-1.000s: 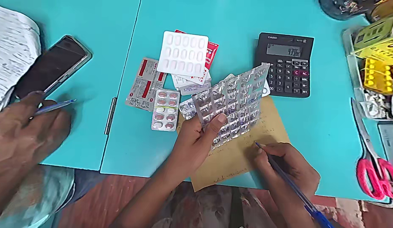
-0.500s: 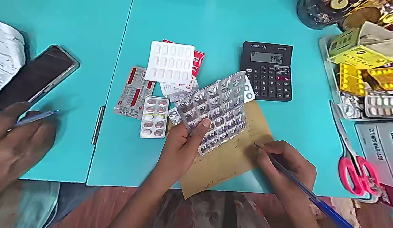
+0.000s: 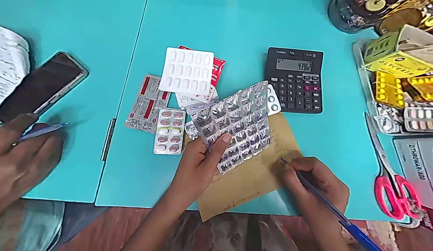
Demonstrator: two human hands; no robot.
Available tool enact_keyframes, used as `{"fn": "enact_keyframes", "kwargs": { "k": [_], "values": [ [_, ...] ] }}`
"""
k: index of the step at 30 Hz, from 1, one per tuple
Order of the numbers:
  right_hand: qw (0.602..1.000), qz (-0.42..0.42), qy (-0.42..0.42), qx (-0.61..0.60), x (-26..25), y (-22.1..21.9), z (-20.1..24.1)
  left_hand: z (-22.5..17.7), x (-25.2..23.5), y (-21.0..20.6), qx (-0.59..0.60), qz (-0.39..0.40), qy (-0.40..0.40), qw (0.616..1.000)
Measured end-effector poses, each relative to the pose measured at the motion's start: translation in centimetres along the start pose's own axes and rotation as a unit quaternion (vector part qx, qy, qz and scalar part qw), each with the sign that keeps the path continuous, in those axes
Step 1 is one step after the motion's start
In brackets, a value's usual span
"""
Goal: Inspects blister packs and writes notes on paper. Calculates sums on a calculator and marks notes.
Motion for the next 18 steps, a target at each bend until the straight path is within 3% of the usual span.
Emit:
{"fn": "enact_keyframes", "kwargs": {
  "k": [18],
  "values": [
    [0.999, -0.014, 0.012, 0.028, 0.03, 0.21, 0.1, 0.09, 0.01, 0.03, -0.006, 0.003, 0.003, 1.0]
  ]
}}
Point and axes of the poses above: each hand's wrist, its own x-axis away from the middle knuckle, its own y-axis out of the back of the hand, z = x × y, the point moved 5 cm from there along -x, towards the middle knuckle, and after that the axes turned 8 degrees about -z, right-handed, at the moved point
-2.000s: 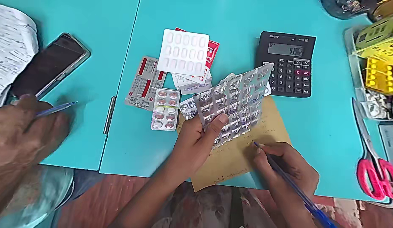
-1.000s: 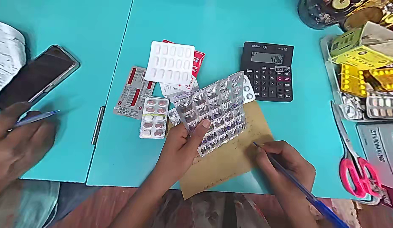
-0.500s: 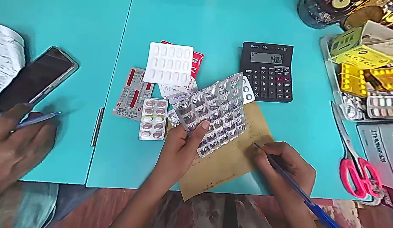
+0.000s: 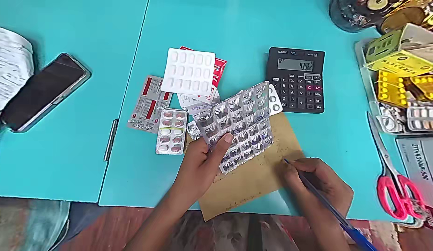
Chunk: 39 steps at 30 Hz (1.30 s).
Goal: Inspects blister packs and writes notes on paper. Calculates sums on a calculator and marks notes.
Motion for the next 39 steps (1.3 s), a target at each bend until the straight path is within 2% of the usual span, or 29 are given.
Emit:
{"fn": "enact_keyframes", "kwargs": {
  "k": [12, 31, 39],
  "values": [
    [0.999, -0.021, -0.021, -0.015, -0.13, 0.1, -0.27, 0.01, -0.03, 0.01, 0.002, -0.001, 0.0, 1.0],
    [0.998, -0.026, 0.01, 0.054, 0.07, 0.16, 0.03, -0.04, -0.01, 0.0, 0.004, -0.003, 0.003, 1.0],
    [0.999, -0.031, -0.001, 0.034, -0.11, 0.22, -0.13, 0.16, -0.08, 0.01, 0.006, -0.001, 0.0, 1.0]
  ]
}}
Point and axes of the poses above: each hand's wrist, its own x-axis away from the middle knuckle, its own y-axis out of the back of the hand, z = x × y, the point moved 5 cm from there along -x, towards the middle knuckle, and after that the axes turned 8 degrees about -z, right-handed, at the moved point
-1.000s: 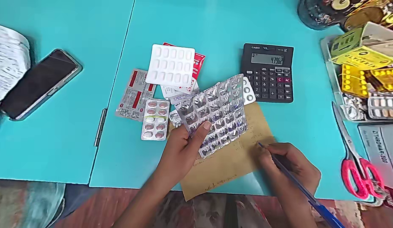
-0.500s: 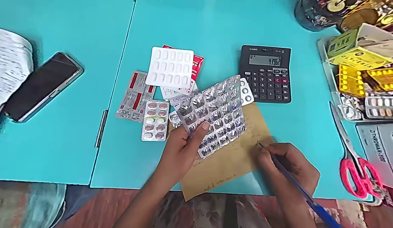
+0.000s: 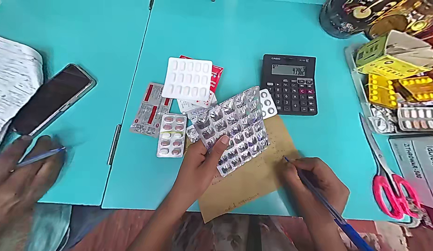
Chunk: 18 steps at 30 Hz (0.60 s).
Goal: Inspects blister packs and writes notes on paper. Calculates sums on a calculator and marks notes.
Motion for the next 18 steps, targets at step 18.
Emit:
{"fn": "enact_keyframes", "kwargs": {
  "k": [18],
  "values": [
    [0.998, 0.007, -0.013, -0.064, 0.2, 0.15, 0.01, 0.26, -0.23, -0.11, 0.106, 0.03, 0.108, 0.988]
  ]
}}
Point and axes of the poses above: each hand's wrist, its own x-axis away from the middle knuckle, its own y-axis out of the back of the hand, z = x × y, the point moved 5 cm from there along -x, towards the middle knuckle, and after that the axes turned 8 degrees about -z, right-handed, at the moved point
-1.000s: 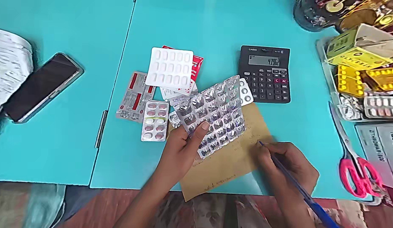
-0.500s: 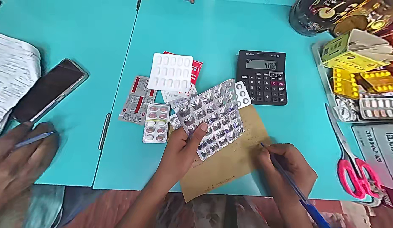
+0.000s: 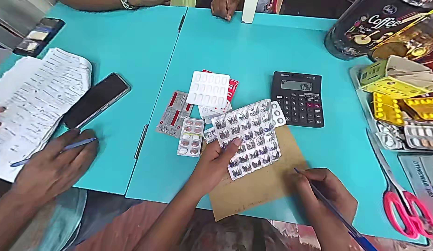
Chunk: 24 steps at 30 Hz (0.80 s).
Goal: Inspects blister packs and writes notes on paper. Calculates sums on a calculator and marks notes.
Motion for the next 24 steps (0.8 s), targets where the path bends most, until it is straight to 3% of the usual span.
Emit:
{"fn": "enact_keyframes", "kwargs": {
  "k": [13, 24],
  "values": [
    [1.0, 0.021, 0.001, -0.007, 0.03, -0.21, -0.04, 0.14, -0.04, -0.01, -0.001, -0.002, 0.014, 1.0],
    [1.0, 0.01, -0.009, 0.013, 0.03, -0.29, -0.37, 0.45, 0.03, 0.22, -0.027, -0.014, -0.026, 0.999]
  ]
}}
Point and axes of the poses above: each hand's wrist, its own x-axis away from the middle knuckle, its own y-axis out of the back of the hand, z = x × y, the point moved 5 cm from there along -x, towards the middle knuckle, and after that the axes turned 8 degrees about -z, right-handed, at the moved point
